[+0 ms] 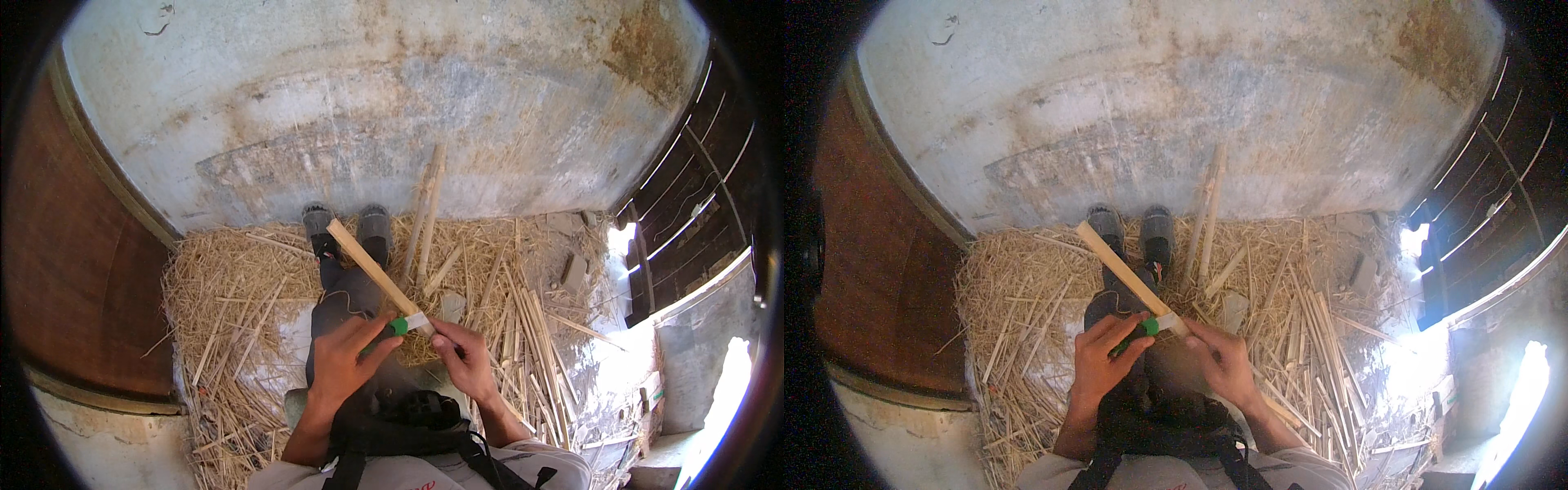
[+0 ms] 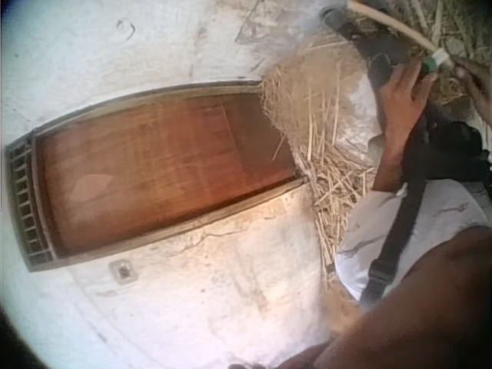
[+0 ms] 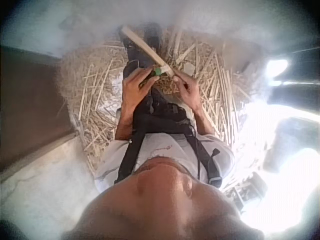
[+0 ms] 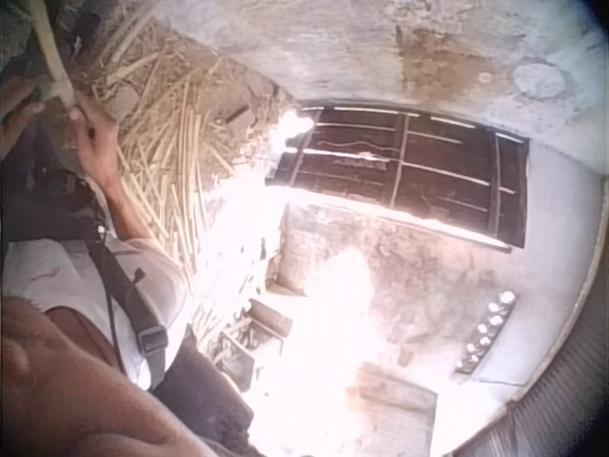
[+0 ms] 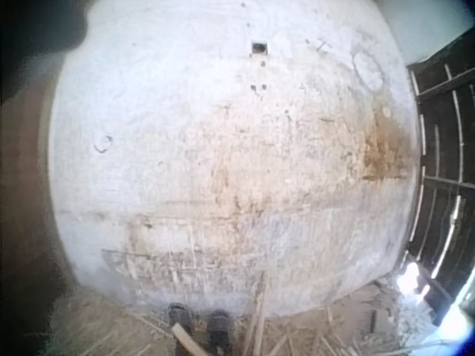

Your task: The person strips layers from a length of bamboo using a small blade held in the right hand.

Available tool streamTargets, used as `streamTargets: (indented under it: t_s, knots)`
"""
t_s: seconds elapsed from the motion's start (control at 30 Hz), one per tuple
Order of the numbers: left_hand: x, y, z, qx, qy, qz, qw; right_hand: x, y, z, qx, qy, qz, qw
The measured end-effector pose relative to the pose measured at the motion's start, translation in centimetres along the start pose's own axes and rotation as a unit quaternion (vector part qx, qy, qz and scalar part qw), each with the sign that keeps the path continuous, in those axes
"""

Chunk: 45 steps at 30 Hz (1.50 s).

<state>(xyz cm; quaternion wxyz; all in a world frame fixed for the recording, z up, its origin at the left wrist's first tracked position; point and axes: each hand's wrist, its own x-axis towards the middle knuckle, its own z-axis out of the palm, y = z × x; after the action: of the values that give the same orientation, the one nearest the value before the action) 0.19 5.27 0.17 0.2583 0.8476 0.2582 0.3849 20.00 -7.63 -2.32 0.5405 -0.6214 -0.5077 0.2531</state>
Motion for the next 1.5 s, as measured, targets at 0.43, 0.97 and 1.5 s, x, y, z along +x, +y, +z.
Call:
streamTargets:
  t_s: [0.43, 0.97, 1.5]
  knots:
    - [-0.3, 0.4, 0.8, -0.028, 0.058, 0.004, 0.998, -0.7, -1.1, 0.4, -0.047, 0.033, -0.030, 0.998]
    - [1.6, -1.9, -0.9, 0.005, 0.092, -0.024, 0.995, -2.1, 0.3, 0.8, -0.068, 0.040, -0.028, 0.996]
    - [-0.3, -5.7, -2.7, -0.057, 0.236, -0.130, 0.961, -1.2, -0.7, 1.2, -0.046, 0.049, -0.004, 0.998]
